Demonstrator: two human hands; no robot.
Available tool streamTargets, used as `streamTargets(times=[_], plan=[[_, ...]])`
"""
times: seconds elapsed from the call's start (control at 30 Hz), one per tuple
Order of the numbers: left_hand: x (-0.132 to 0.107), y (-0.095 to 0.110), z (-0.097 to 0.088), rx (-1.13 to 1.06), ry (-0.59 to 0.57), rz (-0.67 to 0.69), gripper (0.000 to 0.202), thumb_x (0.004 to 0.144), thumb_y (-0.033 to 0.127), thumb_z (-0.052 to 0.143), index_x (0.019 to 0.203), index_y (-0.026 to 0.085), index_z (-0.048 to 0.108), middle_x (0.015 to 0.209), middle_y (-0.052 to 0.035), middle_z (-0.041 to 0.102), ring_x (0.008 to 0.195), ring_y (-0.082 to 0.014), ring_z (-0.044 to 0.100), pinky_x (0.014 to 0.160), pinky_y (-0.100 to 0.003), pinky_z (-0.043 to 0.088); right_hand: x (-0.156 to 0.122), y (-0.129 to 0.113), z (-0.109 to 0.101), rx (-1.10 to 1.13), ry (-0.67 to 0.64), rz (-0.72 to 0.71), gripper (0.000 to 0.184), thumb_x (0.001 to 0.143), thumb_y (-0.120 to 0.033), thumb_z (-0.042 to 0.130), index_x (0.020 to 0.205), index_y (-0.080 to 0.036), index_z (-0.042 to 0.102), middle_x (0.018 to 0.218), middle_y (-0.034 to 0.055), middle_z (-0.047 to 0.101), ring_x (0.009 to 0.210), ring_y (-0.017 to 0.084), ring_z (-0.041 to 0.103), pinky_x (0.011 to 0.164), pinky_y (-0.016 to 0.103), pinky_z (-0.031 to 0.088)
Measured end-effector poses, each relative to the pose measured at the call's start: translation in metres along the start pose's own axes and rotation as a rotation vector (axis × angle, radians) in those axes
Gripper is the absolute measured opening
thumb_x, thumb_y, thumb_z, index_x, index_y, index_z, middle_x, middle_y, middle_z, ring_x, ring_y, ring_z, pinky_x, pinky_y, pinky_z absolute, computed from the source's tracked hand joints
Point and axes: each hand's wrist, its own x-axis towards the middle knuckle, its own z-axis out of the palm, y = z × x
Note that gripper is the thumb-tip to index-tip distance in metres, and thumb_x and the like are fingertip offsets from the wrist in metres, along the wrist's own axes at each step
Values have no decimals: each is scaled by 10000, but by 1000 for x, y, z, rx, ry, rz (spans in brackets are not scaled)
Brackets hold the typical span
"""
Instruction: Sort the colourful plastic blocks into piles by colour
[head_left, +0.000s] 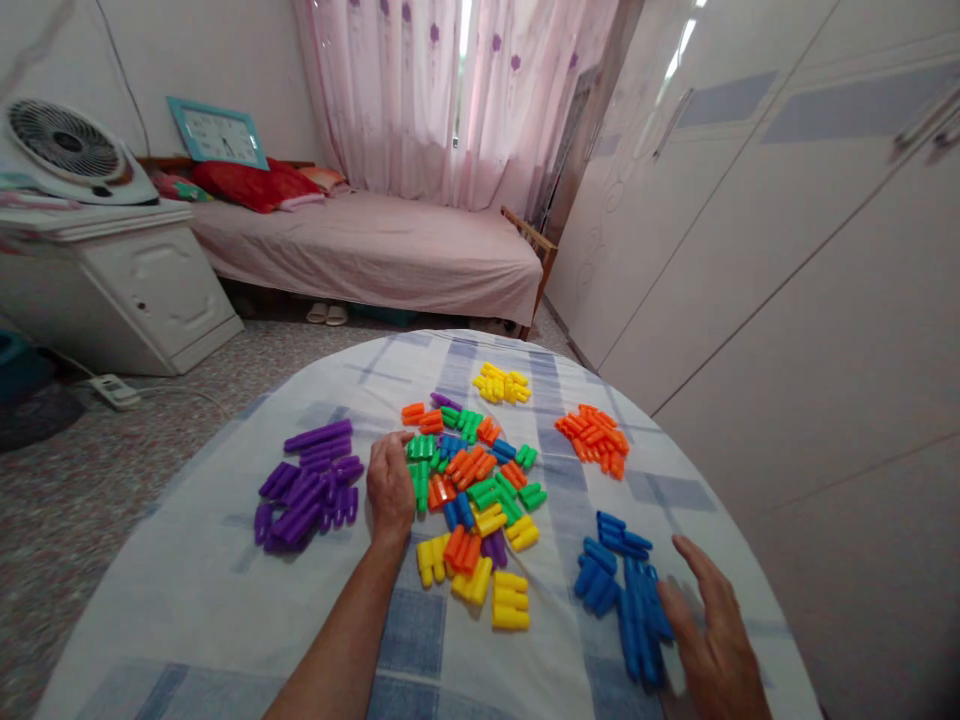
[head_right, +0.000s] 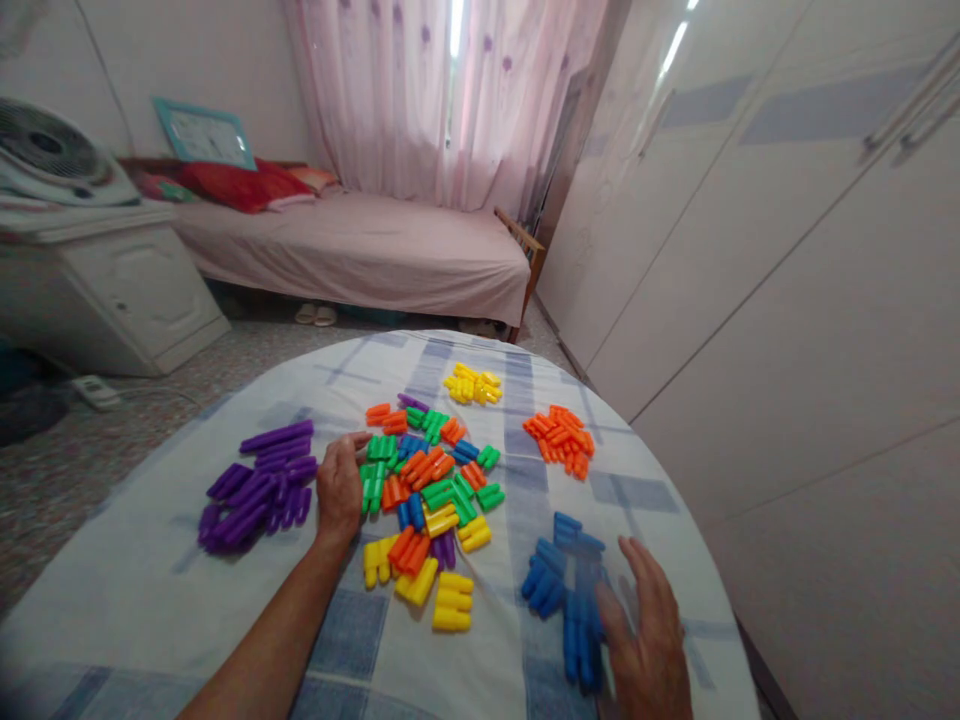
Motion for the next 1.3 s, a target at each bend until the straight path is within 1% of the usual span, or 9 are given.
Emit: streamTargets(times=[0.07,0.2,0.37,0.47,0.67,0.83,0.97,1.13,1.3], plan=[[0,0,0,-5,-2,-3,407,914,406,280,889,189,624,974,-73,627,936,-189,593,831,-315,477,-12,-10,8,-8,-1,-95,513,867,-498,441,1317,-251,443,1404,81,419,1307,325,361,1097,543,264],[-1,0,1,-37,-48,-32,441,911,441,278,882,181,634,914,-76,660,881,-198,615,740,-308,493,-10,-50,33,42,-98,-327,371,889,-375,467,1245,-281,509,1368,46,464,1269,262,418,1042,472,365],[-4,5,2,-125,-107,-104,503,893,530,297,899,163,640,898,-85,679,784,-198,638,638,-295,494,42,-107,78,127,-216,-413,291,898,-282,438,1142,-208,578,1214,66,580,1172,200,489,1015,374,378],[-4,7,1,-130,-108,-114,541,885,566,286,893,159,643,908,-89,681,777,-198,641,626,-292,492,79,-132,104,-15,-270,-375,277,865,-205,452,1092,-184,609,1131,72,622,1122,205,512,972,362,376],[-3,7,2,-141,-102,-138,582,872,605,288,890,151,651,878,-98,688,775,-212,647,631,-303,499,112,-148,136,-291,-407,-348,292,813,-216,528,1086,-206,629,1057,70,668,1069,239,543,862,364,367],[-3,6,1,-132,-97,-134,594,865,613,293,886,147,660,813,-88,687,764,-213,652,628,-303,503,113,-154,133,-302,-388,-359,287,809,-266,556,1082,-219,632,1045,68,671,1045,226,550,870,346,350],[-3,6,1,-108,-95,-128,574,879,581,278,889,151,658,815,-81,686,743,-203,652,626,-300,502,113,-138,94,-287,-327,-322,346,843,-322,513,1154,-195,599,1102,78,657,1038,210,558,889,312,367],[-3,4,1,-104,-86,-101,550,885,555,275,867,158,655,806,-77,682,734,-195,649,600,-286,501,111,-68,41,-367,-305,-159,362,846,-367,473,1124,-182,615,1057,90,672,986,234,595,860,336,412],[-3,4,1,-108,-89,-89,526,889,538,284,862,161,649,827,-74,679,742,-188,648,599,-275,496,102,-12,30,-398,-376,-40,429,850,-404,425,1173,-174,590,1099,91,656,1016,245,593,880,364,425]])
